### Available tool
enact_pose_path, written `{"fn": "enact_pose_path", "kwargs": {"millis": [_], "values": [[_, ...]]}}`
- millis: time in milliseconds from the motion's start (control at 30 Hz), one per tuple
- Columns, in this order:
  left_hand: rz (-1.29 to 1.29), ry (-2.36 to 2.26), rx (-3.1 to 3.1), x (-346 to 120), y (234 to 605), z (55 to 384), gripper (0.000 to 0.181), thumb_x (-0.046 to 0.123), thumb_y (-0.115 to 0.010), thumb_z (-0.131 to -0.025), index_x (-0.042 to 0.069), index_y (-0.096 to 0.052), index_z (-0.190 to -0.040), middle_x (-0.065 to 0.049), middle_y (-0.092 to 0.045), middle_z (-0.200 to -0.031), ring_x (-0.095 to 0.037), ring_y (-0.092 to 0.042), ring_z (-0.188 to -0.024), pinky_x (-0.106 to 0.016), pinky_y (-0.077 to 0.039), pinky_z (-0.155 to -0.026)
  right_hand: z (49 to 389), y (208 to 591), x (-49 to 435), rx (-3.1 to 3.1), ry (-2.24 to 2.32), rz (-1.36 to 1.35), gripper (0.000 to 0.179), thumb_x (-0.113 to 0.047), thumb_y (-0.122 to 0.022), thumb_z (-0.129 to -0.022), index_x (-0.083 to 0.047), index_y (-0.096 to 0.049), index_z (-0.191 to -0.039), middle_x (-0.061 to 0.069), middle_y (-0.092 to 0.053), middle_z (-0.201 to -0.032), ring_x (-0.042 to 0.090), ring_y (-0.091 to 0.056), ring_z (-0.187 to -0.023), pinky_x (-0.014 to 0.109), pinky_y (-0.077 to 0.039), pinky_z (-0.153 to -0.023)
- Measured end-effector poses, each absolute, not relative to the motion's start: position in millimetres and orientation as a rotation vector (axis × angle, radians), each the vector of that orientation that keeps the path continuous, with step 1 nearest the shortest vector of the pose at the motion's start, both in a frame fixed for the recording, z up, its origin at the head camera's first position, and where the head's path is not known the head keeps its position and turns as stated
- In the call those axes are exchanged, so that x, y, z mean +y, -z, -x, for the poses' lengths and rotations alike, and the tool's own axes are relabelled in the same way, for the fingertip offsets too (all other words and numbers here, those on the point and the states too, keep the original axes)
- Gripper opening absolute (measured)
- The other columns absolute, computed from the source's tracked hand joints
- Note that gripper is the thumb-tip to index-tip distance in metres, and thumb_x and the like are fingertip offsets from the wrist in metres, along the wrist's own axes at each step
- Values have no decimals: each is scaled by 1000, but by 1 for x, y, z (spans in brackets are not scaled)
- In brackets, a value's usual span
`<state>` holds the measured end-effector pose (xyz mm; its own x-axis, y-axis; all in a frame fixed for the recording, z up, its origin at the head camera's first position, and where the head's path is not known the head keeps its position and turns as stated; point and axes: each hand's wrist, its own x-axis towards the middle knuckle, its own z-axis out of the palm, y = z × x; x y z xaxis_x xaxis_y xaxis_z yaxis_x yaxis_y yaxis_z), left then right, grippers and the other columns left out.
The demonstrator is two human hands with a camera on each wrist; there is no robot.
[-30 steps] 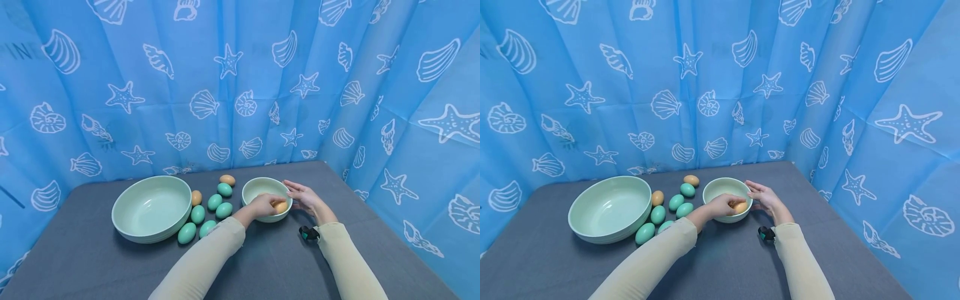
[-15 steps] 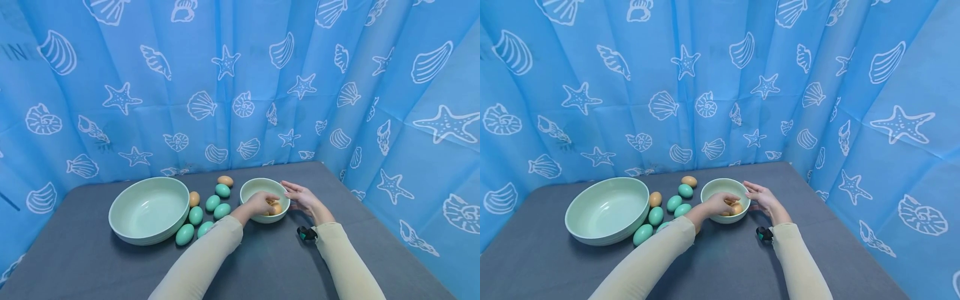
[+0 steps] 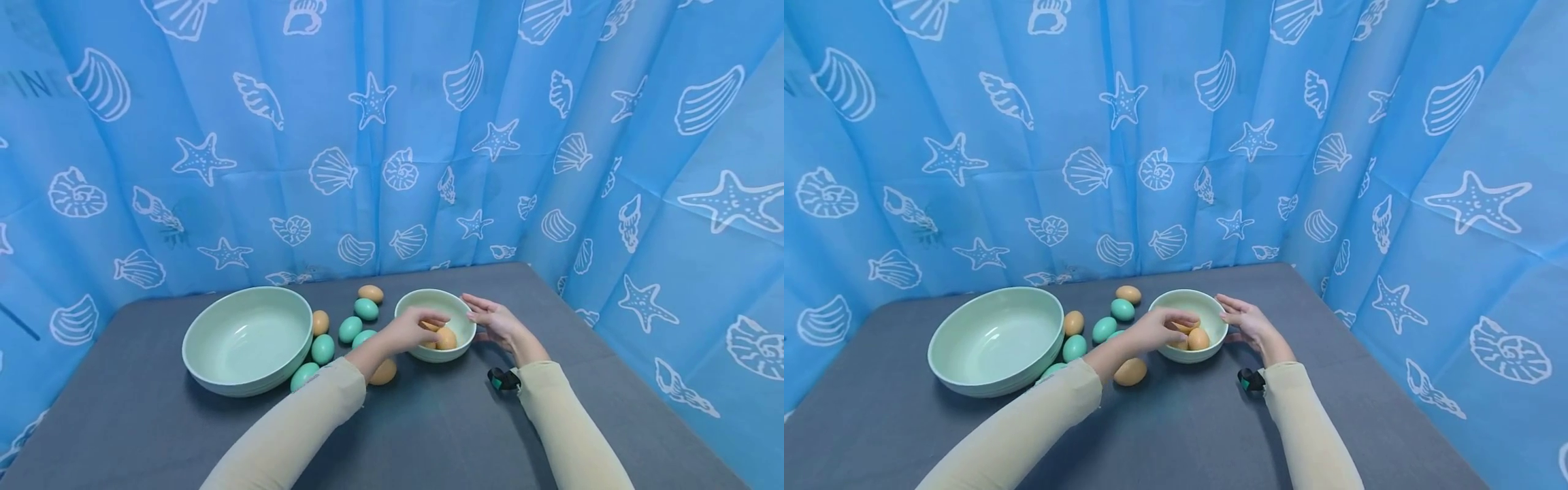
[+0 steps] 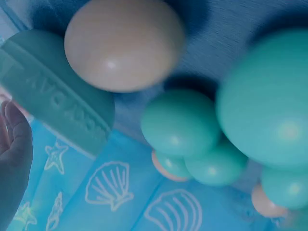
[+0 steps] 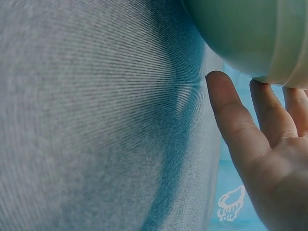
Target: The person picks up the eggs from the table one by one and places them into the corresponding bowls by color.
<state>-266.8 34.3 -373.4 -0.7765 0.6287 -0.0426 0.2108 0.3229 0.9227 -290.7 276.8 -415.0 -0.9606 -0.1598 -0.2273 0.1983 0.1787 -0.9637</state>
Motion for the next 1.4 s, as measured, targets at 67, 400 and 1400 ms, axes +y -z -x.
{"fn": "enact_pose_path", "kwargs": {"millis": [67, 400, 1400], "values": [[-754, -1446, 2182, 24, 371, 263, 38, -3, -60, -97, 0, -62, -135, -22, -62, -134, -37, -59, -123, -43, -54, -98, 291, 414, 277, 2180, 1852, -40, 62, -12, -48, -106, -5, -19, -160, 17, -17, -165, 43, -24, -149, 67, -35, -111], [-789, -1342, 2231, -16, 371, 247, 45, -4, -64, -94, 4, -61, -138, -16, -60, -139, -31, -63, -119, -36, -57, -92, 290, 412, 276, 2170, 1842, -29, 61, -10, -46, -107, -5, -17, -160, 17, -15, -166, 42, -21, -151, 67, -33, -112], [-541, -1358, 2454, -44, 407, 220, 51, -14, -63, -84, 3, -65, -132, -19, -57, -141, -36, -56, -120, -30, -48, -65, 288, 409, 277, 2150, 1864, -37, 62, -12, -48, -106, -5, -18, -160, 18, -15, -166, 41, -21, -151, 67, -30, -114]]}}
